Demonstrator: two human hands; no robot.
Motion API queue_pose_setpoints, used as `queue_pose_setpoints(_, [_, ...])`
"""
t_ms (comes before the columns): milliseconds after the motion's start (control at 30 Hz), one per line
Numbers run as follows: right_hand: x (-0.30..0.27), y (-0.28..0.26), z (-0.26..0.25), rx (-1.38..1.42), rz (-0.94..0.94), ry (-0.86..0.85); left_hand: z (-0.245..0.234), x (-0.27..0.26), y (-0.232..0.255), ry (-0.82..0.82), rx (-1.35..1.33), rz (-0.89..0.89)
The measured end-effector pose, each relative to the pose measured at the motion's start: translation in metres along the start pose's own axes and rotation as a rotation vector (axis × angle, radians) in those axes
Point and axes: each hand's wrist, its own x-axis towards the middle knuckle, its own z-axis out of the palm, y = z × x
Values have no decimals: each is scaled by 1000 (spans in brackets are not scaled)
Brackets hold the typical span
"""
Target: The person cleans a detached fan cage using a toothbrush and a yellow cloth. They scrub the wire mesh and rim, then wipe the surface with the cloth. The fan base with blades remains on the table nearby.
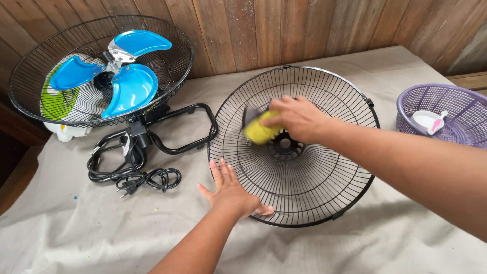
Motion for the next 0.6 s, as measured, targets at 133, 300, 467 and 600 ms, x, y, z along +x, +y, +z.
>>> queue_pose_setpoints(133, [-18, 4, 30, -120, 275, 2, -1, -4, 2, -22, 15, -17])
queue_pose_setpoints(300, [-45, -24, 38, -219, 701, -100, -9, -10, 6, -35, 10, -23])
queue_pose_setpoints(467, [-64, -90, 21, -32, 615, -690, 2, 6, 3, -22, 17, -12])
queue_pose_setpoints(600, [-58, -131, -4, 299, 443, -642, 17, 27, -3, 25, 20, 6])
